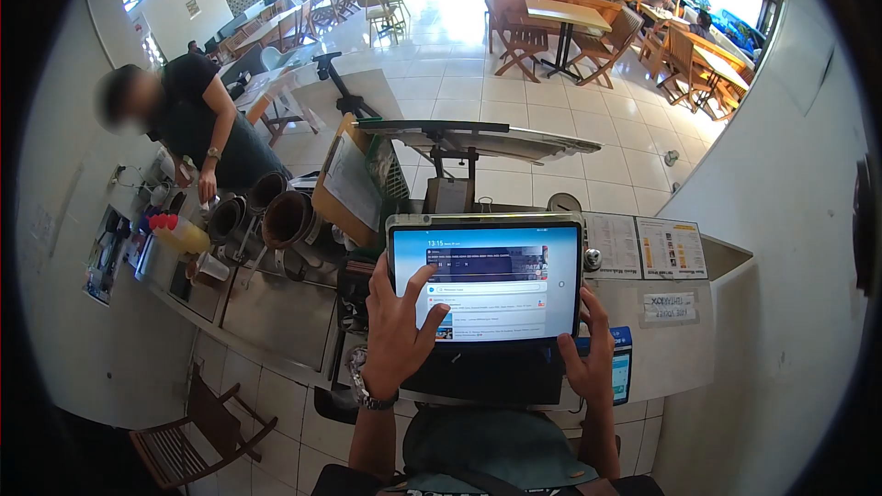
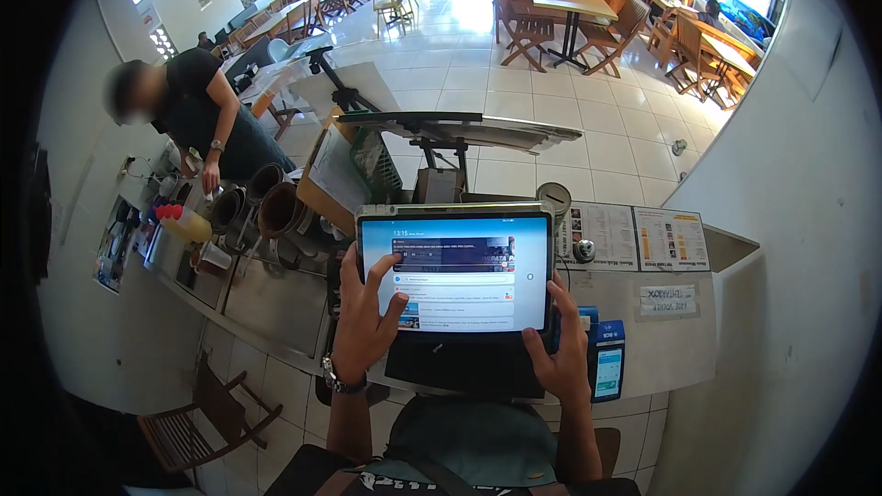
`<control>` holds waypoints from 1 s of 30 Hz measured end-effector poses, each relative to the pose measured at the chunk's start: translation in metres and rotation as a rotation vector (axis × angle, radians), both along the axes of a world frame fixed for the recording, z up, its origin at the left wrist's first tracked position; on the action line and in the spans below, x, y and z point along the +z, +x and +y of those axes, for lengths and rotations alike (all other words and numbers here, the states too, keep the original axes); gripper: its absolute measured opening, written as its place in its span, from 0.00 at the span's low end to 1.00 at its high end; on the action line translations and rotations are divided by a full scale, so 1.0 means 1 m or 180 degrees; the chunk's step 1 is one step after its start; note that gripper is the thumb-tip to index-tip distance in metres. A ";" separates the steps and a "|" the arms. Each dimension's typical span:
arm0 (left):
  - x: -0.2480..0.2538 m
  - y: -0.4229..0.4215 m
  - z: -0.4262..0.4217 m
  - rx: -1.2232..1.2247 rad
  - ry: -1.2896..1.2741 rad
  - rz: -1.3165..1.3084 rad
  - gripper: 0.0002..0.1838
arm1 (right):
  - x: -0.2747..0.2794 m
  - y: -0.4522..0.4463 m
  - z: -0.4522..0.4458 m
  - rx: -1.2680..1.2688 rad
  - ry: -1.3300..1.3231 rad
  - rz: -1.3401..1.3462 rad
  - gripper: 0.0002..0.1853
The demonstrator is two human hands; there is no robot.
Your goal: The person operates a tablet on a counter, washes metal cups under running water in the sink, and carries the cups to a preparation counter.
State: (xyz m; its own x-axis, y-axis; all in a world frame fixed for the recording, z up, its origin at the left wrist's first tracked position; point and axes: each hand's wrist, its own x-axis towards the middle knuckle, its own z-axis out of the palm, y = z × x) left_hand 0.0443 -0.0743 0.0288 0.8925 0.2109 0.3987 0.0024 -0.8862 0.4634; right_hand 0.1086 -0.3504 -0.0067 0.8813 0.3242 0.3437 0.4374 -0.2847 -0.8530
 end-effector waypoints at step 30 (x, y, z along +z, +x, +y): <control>0.007 0.001 -0.003 0.0009 -0.0135 0.0162 0.27 | -0.002 0.001 0.000 -0.0046 -0.0129 -0.0062 0.33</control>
